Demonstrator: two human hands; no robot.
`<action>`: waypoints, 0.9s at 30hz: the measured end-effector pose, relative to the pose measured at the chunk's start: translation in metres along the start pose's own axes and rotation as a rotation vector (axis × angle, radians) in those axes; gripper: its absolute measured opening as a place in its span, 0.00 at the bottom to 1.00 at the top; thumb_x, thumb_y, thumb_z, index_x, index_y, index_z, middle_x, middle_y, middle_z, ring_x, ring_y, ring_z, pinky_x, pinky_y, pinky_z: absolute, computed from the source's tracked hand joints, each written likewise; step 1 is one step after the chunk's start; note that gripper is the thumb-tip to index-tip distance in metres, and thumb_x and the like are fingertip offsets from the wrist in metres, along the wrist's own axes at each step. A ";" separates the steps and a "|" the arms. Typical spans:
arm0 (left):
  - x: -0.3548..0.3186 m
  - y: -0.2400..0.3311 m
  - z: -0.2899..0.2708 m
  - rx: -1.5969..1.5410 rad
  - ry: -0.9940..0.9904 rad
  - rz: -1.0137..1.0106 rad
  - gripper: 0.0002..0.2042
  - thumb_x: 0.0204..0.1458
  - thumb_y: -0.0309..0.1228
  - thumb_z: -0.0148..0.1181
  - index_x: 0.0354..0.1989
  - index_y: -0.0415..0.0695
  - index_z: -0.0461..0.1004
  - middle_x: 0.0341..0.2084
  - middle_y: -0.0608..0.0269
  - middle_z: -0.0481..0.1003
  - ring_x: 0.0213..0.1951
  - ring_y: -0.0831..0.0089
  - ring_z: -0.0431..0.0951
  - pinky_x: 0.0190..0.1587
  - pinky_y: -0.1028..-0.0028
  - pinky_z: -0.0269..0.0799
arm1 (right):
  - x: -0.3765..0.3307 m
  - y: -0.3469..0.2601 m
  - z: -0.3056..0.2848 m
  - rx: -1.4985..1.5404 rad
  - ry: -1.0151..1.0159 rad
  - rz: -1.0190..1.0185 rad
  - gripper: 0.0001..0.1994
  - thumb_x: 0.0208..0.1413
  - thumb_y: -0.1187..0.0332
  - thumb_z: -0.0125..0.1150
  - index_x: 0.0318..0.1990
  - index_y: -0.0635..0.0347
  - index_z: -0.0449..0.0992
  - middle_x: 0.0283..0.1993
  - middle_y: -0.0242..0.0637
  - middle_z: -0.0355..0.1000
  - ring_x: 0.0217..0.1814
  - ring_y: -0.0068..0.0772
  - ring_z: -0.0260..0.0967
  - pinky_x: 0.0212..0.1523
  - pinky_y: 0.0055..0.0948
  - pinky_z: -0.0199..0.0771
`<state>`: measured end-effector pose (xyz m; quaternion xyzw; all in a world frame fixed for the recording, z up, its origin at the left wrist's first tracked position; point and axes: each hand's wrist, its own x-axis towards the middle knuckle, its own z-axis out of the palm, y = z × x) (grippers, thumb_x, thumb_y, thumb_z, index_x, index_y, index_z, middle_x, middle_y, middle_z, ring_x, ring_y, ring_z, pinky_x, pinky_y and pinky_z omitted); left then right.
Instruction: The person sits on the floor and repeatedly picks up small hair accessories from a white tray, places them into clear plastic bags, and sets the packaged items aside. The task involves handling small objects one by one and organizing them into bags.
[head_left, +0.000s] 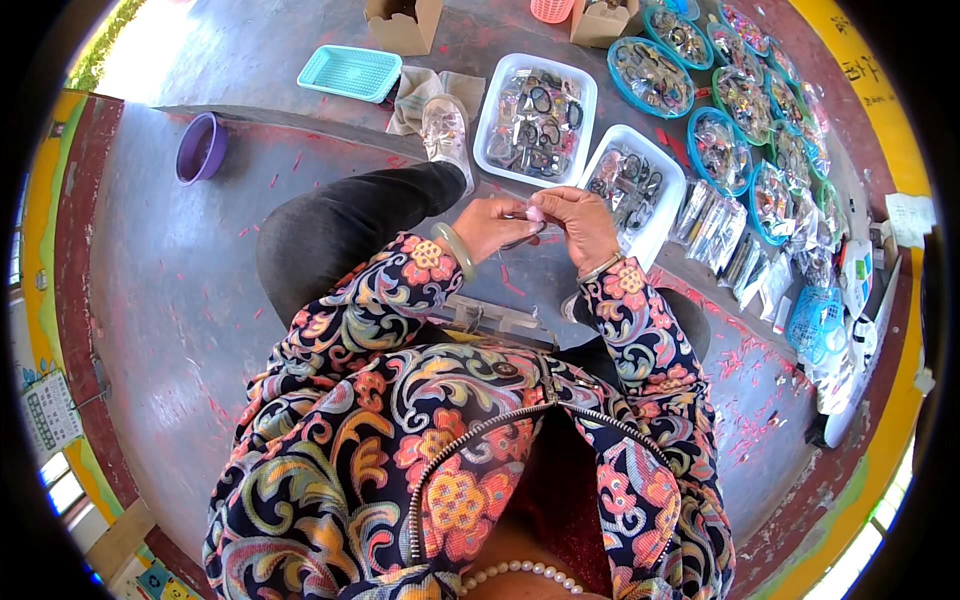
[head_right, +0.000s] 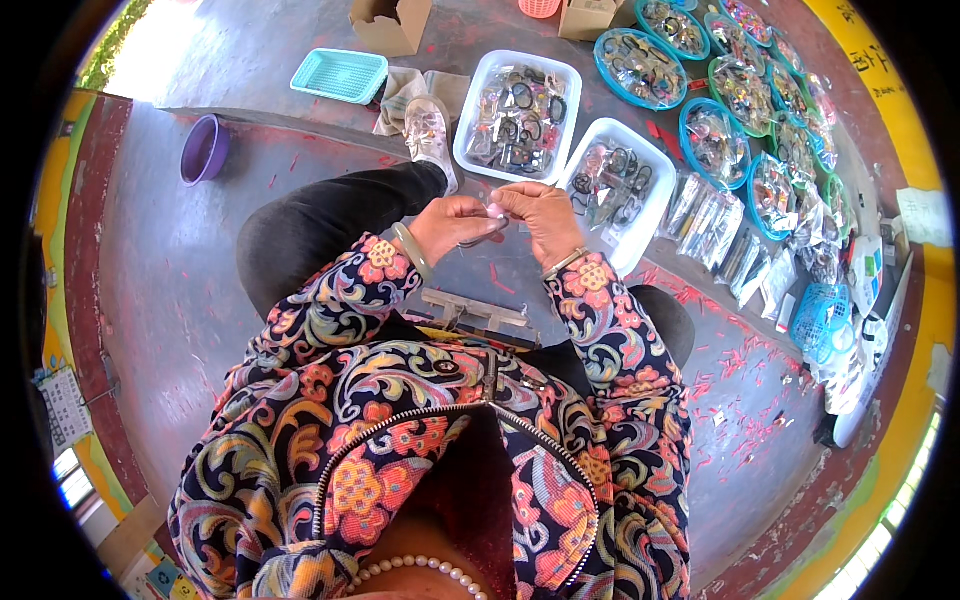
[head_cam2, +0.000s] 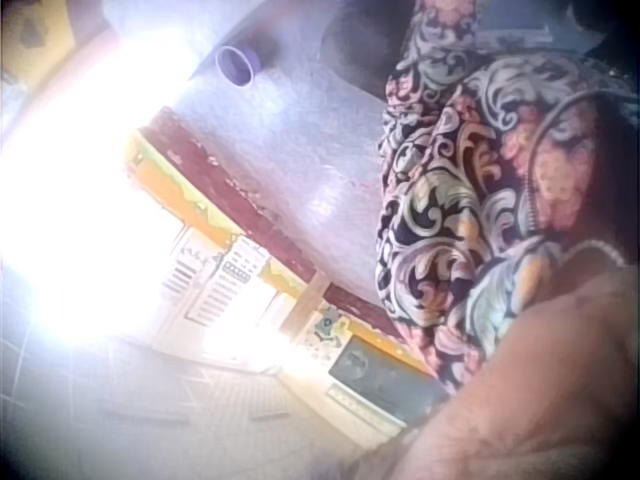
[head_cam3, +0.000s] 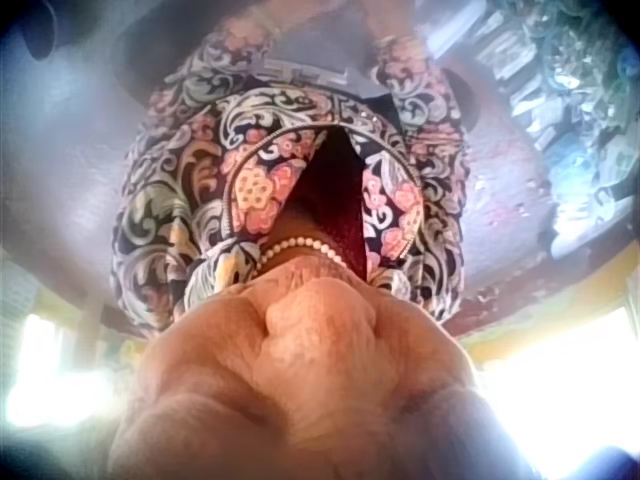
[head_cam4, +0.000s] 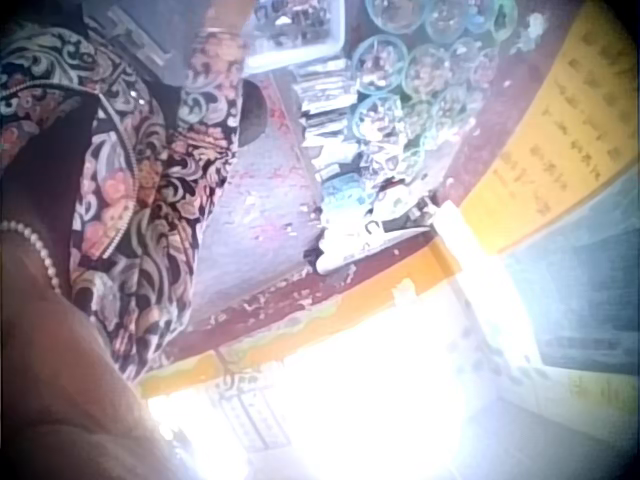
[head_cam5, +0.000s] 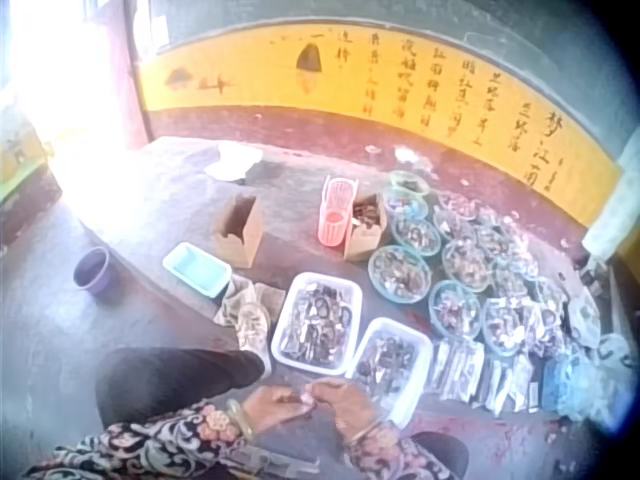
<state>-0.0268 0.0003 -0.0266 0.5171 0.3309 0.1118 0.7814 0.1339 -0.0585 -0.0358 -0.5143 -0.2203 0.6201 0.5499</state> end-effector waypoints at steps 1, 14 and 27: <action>-0.001 0.002 0.000 0.009 -0.008 -0.004 0.12 0.48 0.33 0.56 0.36 0.37 0.73 0.25 0.63 0.75 0.30 0.83 0.72 0.30 0.86 0.63 | -0.002 0.000 0.005 0.012 0.018 -0.015 0.07 0.44 0.72 0.60 0.29 0.66 0.75 0.24 0.34 0.72 0.26 0.21 0.67 0.30 0.19 0.67; 0.004 -0.007 -0.007 -0.053 0.057 -0.097 0.13 0.46 0.33 0.58 0.33 0.34 0.74 0.26 0.57 0.75 0.27 0.81 0.70 0.30 0.85 0.61 | -0.007 0.005 0.017 -0.045 0.093 -0.130 0.08 0.47 0.70 0.59 0.32 0.67 0.74 0.25 0.34 0.71 0.25 0.21 0.67 0.28 0.17 0.67; 0.001 -0.002 -0.007 -0.216 0.240 0.010 0.12 0.46 0.32 0.58 0.34 0.34 0.73 0.27 0.64 0.73 0.30 0.82 0.70 0.33 0.82 0.63 | -0.002 0.006 0.008 -0.023 -0.049 0.034 0.10 0.46 0.64 0.60 0.34 0.58 0.75 0.29 0.25 0.71 0.31 0.15 0.62 0.33 0.18 0.58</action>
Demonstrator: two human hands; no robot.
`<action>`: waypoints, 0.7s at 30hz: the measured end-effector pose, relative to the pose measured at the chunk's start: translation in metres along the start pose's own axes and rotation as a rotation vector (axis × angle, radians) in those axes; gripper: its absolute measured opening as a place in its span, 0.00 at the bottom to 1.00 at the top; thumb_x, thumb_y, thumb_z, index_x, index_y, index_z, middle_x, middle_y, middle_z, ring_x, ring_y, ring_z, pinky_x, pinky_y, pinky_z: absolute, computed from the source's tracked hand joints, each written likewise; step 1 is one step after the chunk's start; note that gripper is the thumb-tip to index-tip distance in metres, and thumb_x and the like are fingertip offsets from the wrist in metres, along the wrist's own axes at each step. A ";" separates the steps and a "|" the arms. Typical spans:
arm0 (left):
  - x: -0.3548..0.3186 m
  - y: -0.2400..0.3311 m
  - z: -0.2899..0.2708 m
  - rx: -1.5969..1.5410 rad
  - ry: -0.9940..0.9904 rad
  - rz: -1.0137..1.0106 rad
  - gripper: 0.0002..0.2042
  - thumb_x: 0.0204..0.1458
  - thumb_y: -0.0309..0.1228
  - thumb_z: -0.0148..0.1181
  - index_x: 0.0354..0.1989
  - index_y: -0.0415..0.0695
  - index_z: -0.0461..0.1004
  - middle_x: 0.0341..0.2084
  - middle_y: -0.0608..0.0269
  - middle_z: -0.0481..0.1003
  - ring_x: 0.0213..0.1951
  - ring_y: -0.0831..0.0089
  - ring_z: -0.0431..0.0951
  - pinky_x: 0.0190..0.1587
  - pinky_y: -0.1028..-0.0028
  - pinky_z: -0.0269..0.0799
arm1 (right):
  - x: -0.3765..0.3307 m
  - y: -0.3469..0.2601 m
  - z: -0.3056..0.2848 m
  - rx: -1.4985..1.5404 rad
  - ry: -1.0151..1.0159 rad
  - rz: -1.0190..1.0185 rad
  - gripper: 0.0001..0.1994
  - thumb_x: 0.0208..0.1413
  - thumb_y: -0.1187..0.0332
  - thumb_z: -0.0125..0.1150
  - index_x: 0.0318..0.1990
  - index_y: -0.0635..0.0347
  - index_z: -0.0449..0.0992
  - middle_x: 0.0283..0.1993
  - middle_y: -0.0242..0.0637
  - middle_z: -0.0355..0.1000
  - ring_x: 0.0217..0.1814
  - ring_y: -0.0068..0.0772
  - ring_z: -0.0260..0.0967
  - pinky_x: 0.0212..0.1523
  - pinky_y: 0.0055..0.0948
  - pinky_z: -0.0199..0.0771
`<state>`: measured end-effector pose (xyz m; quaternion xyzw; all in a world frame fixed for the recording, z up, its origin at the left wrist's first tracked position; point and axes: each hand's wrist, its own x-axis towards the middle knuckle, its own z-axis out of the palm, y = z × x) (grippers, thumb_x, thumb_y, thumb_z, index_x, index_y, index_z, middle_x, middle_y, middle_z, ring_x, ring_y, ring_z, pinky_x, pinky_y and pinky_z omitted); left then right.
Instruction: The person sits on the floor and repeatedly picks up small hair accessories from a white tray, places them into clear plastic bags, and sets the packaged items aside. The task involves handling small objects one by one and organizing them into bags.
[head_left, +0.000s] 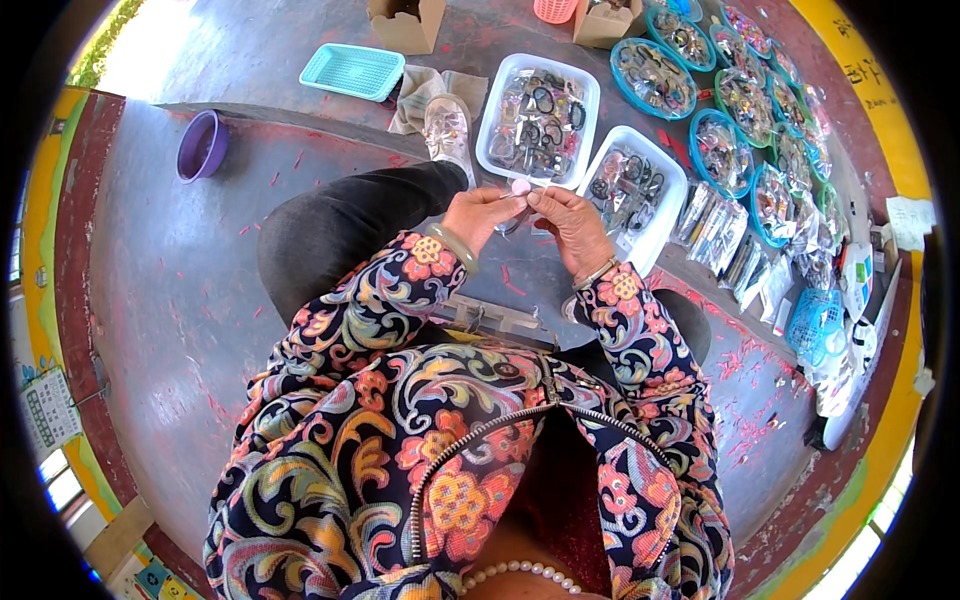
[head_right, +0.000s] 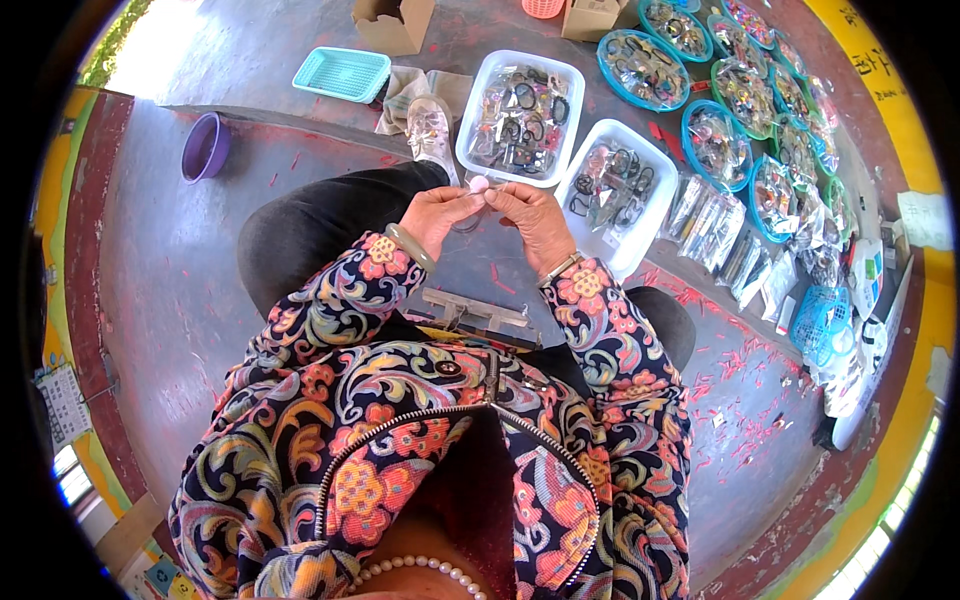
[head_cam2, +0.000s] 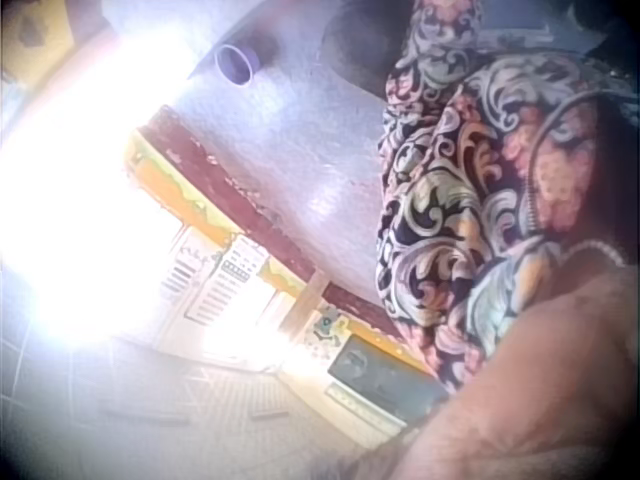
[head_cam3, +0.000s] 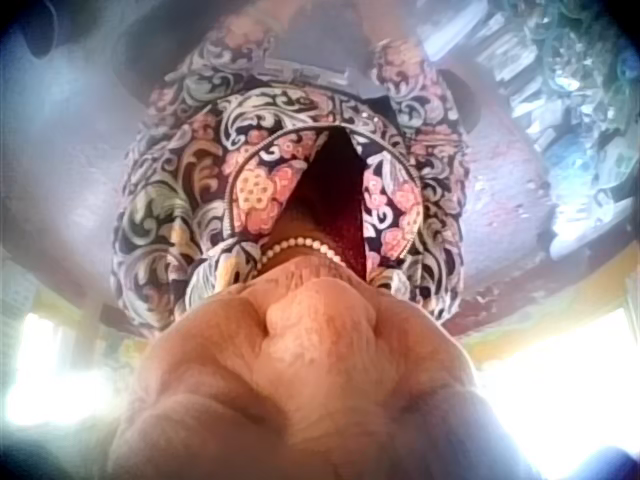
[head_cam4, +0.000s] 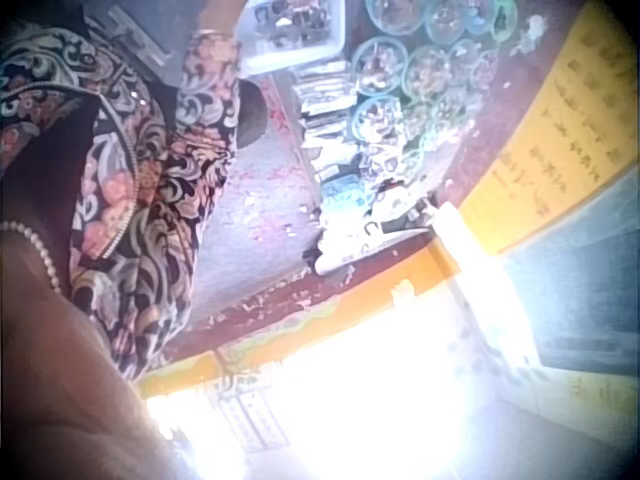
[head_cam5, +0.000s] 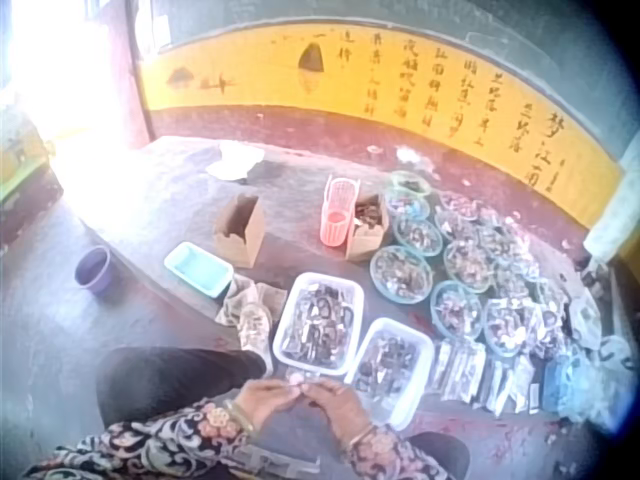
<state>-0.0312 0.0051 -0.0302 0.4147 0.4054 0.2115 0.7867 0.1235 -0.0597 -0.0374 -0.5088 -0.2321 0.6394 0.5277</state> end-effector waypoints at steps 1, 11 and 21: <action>0.002 -0.003 -0.002 0.014 -0.008 0.002 0.12 0.46 0.31 0.58 0.34 0.34 0.73 0.27 0.64 0.73 0.30 0.82 0.70 0.34 0.82 0.63 | -0.001 0.000 0.003 0.002 0.025 -0.008 0.10 0.45 0.63 0.61 0.33 0.58 0.75 0.29 0.25 0.71 0.31 0.16 0.62 0.34 0.19 0.57; 0.006 -0.007 -0.002 0.152 -0.022 0.030 0.13 0.47 0.29 0.57 0.36 0.31 0.71 0.30 0.61 0.74 0.32 0.81 0.71 0.36 0.82 0.64 | 0.002 0.001 -0.003 0.041 0.073 -0.028 0.08 0.45 0.67 0.61 0.31 0.61 0.76 0.27 0.27 0.72 0.29 0.17 0.62 0.33 0.19 0.57; -0.008 0.025 0.003 0.489 0.001 0.016 0.11 0.43 0.29 0.60 0.32 0.34 0.75 0.18 0.66 0.72 0.19 0.86 0.67 0.21 0.85 0.62 | 0.003 -0.009 -0.009 -0.173 -0.016 -0.055 0.06 0.43 0.72 0.62 0.29 0.65 0.75 0.25 0.28 0.71 0.26 0.14 0.61 0.28 0.14 0.59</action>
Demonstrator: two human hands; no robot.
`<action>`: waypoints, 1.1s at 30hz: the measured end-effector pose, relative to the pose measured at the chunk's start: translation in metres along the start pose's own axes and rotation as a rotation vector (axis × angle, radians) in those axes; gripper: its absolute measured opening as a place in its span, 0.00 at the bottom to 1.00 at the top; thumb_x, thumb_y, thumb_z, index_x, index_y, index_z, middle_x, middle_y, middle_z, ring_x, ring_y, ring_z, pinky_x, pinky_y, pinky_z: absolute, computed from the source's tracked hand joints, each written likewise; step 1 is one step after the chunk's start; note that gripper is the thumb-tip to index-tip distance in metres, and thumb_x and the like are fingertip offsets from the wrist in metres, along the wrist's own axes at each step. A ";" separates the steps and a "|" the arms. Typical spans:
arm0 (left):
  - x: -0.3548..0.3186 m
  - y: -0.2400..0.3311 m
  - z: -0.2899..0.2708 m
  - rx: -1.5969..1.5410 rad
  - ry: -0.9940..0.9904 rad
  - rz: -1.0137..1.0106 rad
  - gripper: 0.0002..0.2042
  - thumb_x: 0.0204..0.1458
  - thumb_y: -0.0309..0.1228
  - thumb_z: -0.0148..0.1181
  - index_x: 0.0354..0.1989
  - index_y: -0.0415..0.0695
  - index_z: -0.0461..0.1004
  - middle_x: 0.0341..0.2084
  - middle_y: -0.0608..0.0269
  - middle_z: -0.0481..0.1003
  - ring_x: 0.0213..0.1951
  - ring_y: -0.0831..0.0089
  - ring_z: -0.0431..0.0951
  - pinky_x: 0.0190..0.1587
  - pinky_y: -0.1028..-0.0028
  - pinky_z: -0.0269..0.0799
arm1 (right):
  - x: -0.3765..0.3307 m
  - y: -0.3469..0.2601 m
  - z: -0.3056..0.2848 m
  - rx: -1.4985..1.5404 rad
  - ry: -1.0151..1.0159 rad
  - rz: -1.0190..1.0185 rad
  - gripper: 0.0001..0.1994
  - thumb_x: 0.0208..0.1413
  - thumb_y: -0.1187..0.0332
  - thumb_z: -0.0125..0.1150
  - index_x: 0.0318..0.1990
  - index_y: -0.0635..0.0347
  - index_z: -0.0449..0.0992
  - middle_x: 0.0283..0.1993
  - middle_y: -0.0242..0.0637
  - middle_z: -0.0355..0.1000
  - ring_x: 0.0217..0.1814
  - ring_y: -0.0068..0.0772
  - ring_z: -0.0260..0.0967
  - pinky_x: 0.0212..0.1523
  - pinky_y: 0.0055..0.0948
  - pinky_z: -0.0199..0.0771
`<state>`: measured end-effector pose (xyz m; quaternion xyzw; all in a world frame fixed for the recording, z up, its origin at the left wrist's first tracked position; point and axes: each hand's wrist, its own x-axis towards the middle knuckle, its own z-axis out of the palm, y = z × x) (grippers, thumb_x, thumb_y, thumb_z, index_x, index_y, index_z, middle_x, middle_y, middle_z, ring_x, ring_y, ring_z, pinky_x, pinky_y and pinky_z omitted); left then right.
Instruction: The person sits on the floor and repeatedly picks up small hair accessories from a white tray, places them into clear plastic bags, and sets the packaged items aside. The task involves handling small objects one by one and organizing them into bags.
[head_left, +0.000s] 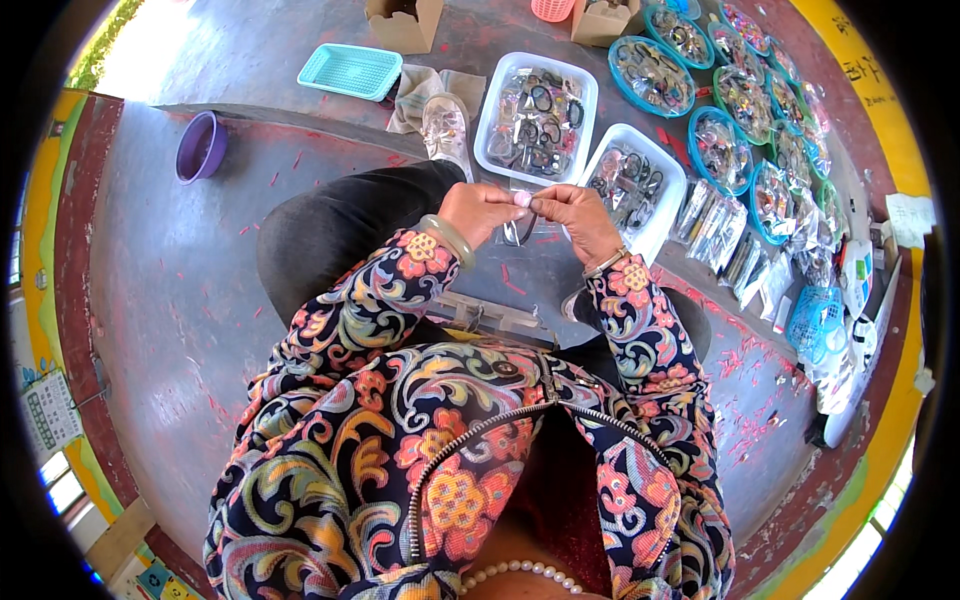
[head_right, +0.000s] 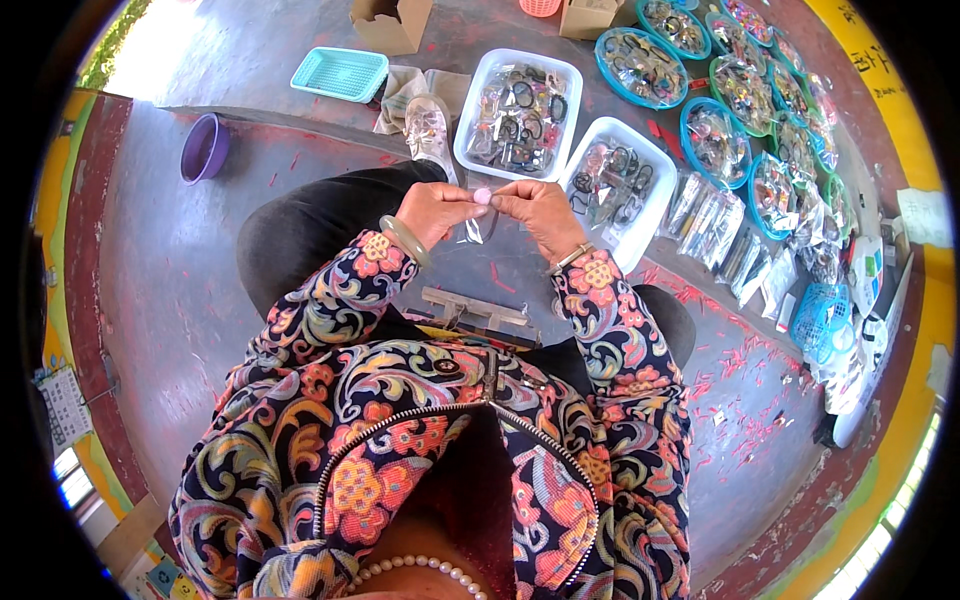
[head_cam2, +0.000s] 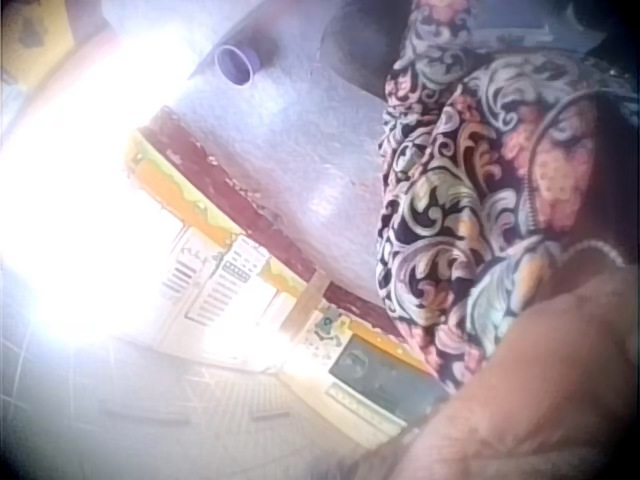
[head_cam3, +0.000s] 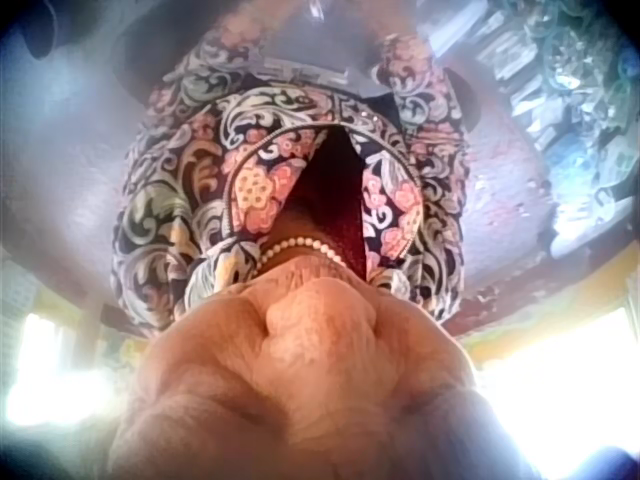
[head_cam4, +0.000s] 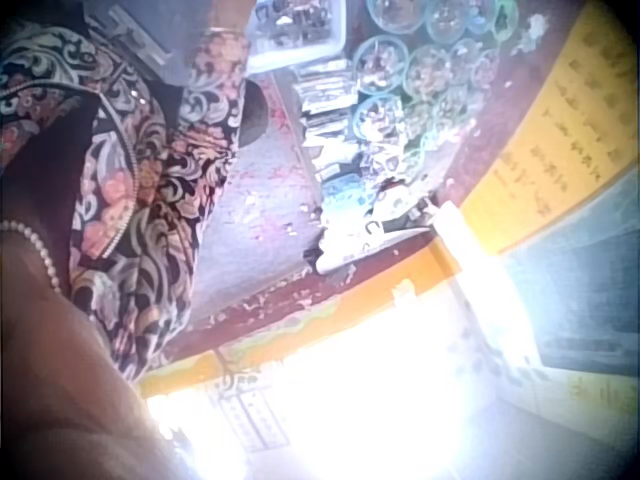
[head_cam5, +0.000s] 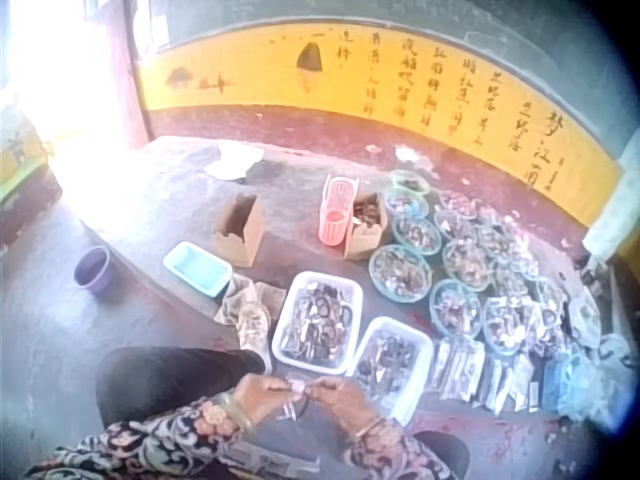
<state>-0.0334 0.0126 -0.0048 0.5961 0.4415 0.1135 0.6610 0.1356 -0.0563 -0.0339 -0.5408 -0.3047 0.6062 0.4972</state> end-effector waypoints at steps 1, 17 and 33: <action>0.001 -0.001 -0.001 -0.006 -0.003 -0.014 0.10 0.43 0.29 0.60 0.32 0.34 0.75 0.18 0.66 0.72 0.19 0.85 0.67 0.21 0.85 0.63 | 0.000 -0.003 0.001 -0.020 -0.006 0.000 0.07 0.43 0.72 0.62 0.29 0.65 0.75 0.25 0.28 0.70 0.26 0.14 0.61 0.28 0.14 0.59; 0.008 -0.018 0.011 -0.585 -0.032 -0.132 0.08 0.49 0.25 0.53 0.35 0.32 0.69 0.30 0.57 0.72 0.31 0.73 0.75 0.34 0.78 0.75 | 0.002 0.007 -0.001 0.179 0.044 0.093 0.07 0.45 0.69 0.60 0.32 0.61 0.74 0.27 0.27 0.71 0.26 0.16 0.63 0.30 0.16 0.61; 0.011 -0.026 0.007 -0.733 0.036 -0.086 0.07 0.49 0.27 0.53 0.34 0.37 0.69 0.28 0.63 0.72 0.29 0.77 0.74 0.30 0.80 0.73 | 0.002 0.011 0.001 0.040 0.003 0.005 0.05 0.47 0.73 0.57 0.31 0.62 0.72 0.27 0.26 0.68 0.27 0.15 0.60 0.30 0.14 0.60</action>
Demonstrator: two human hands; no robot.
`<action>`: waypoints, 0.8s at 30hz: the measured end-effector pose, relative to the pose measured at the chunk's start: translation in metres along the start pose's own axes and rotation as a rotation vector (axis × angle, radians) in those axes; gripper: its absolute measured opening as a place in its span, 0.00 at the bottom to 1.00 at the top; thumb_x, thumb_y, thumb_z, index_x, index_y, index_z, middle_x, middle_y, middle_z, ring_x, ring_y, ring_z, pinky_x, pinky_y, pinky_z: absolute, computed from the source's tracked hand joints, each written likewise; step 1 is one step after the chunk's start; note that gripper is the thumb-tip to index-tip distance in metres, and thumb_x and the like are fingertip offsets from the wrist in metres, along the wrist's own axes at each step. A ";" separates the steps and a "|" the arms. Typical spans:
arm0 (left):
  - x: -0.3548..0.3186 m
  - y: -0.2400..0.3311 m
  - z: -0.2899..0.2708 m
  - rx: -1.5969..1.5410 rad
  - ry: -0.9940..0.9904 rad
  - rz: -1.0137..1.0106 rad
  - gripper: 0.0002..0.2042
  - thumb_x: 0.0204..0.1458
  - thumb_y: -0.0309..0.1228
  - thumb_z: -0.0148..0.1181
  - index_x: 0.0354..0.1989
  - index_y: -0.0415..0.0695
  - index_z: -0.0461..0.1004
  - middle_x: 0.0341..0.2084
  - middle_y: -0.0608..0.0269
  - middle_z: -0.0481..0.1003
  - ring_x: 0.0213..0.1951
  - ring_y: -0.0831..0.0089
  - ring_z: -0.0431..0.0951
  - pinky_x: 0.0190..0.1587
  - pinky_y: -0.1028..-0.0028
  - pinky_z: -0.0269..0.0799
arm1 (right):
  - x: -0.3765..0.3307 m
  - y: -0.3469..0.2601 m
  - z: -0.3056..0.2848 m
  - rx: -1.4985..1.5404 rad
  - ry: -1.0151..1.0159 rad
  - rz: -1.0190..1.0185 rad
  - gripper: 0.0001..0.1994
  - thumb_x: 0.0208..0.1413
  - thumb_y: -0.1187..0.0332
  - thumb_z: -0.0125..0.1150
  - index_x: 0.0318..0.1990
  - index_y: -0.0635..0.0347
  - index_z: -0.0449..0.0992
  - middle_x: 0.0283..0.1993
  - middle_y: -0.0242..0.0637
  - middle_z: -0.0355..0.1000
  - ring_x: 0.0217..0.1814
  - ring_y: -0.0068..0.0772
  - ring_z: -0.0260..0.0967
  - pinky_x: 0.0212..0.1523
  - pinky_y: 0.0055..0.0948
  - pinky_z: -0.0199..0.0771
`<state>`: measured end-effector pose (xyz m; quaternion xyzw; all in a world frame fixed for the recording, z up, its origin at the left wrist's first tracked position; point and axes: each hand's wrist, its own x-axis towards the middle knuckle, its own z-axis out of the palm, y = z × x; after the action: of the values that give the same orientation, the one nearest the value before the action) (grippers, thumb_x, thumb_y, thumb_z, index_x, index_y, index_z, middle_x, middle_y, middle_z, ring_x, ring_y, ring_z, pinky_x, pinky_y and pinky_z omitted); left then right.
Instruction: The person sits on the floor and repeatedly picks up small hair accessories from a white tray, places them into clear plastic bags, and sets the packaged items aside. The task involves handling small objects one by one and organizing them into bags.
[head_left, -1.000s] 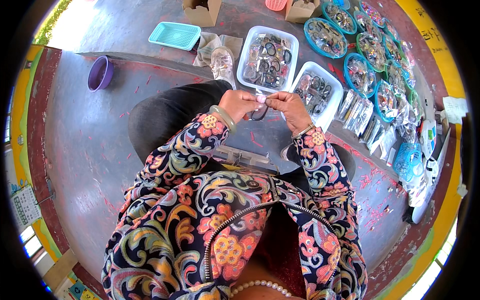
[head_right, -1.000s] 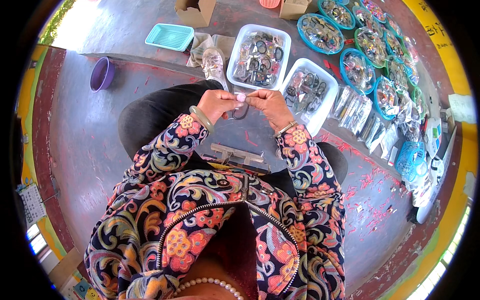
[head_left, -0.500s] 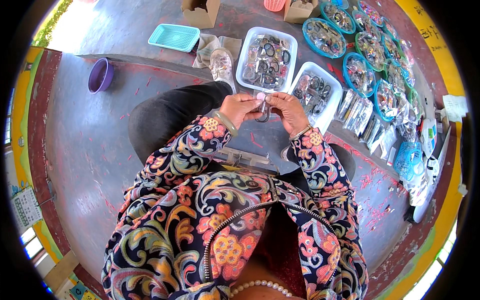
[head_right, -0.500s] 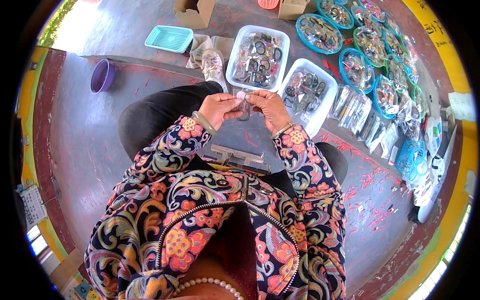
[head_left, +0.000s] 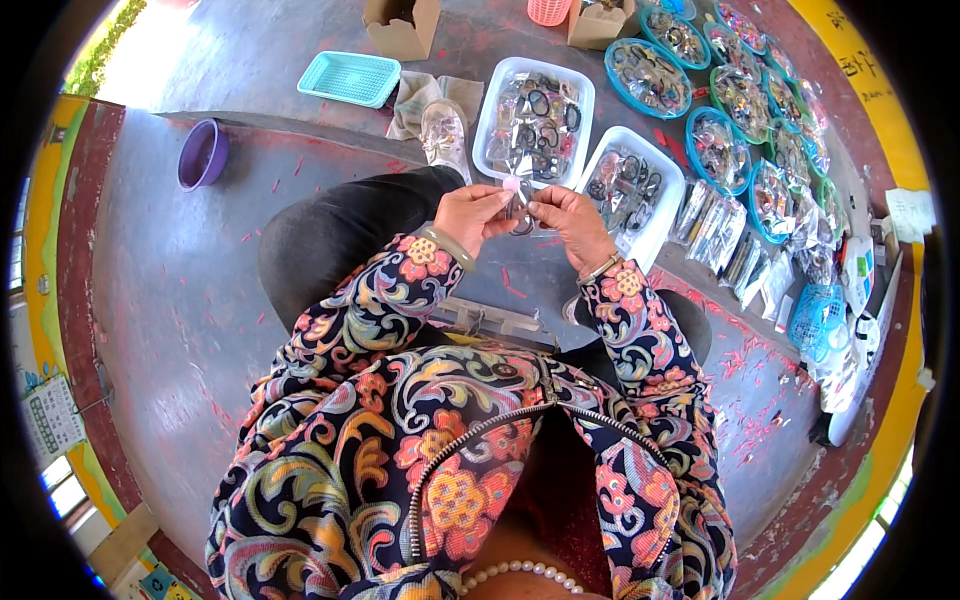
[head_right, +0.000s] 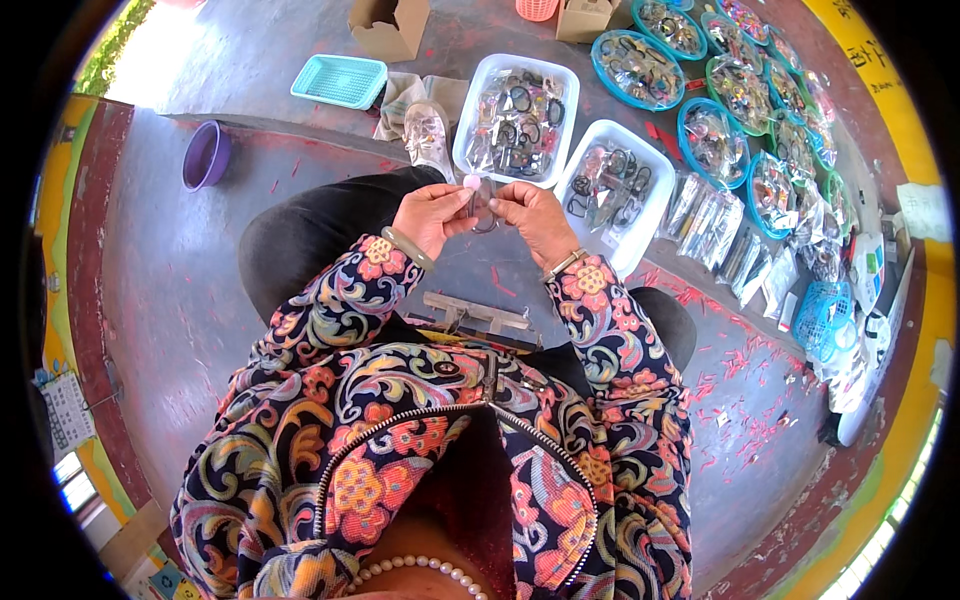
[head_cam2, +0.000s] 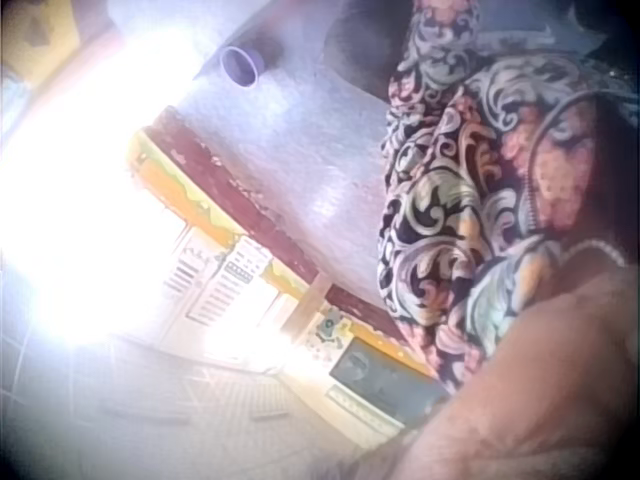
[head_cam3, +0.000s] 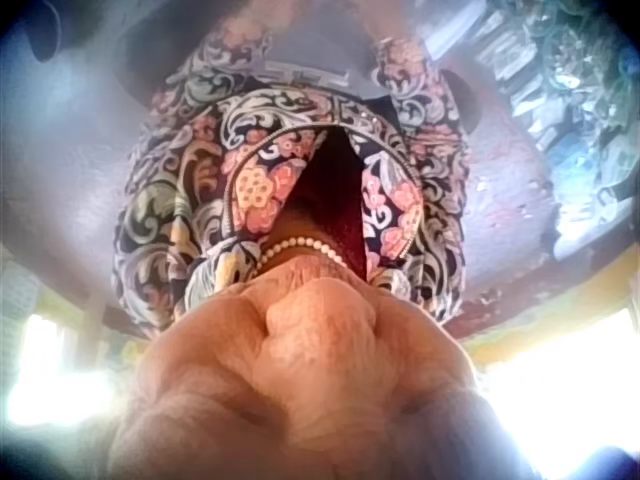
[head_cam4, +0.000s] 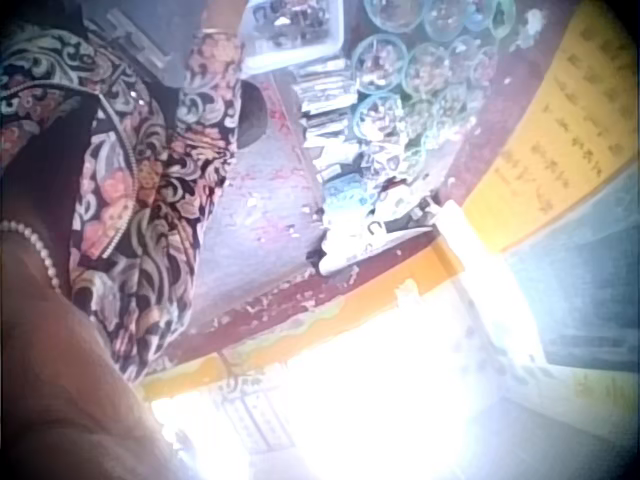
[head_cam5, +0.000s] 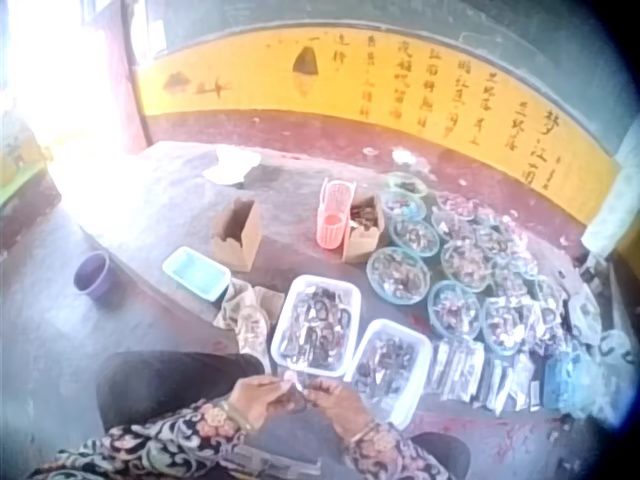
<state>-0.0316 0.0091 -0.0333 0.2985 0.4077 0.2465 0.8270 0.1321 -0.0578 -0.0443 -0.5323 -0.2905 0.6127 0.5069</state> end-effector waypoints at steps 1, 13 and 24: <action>0.000 0.001 0.001 0.002 -0.007 -0.002 0.07 0.49 0.27 0.53 0.34 0.37 0.69 0.28 0.64 0.72 0.28 0.77 0.74 0.30 0.80 0.73 | -0.001 -0.001 0.000 -0.013 0.001 -0.004 0.05 0.47 0.73 0.57 0.31 0.62 0.72 0.27 0.26 0.68 0.27 0.15 0.60 0.30 0.15 0.60; -0.005 0.010 0.008 0.184 0.081 -0.055 0.09 0.46 0.31 0.58 0.33 0.39 0.71 0.24 0.66 0.73 0.24 0.81 0.72 0.24 0.83 0.68 | -0.002 0.002 -0.002 -0.134 -0.064 -0.003 0.06 0.47 0.72 0.56 0.33 0.63 0.71 0.28 0.27 0.67 0.29 0.16 0.61 0.32 0.16 0.61; -0.002 0.011 0.003 0.083 0.080 -0.025 0.07 0.48 0.30 0.56 0.31 0.40 0.72 0.23 0.67 0.73 0.22 0.83 0.70 0.25 0.83 0.65 | -0.007 -0.002 -0.001 -0.058 -0.037 0.104 0.06 0.46 0.69 0.58 0.31 0.59 0.71 0.27 0.27 0.70 0.27 0.19 0.68 0.27 0.17 0.61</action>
<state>-0.0318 0.0147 -0.0231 0.3174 0.4541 0.2306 0.7999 0.1329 -0.0633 -0.0401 -0.5497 -0.2892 0.6393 0.4532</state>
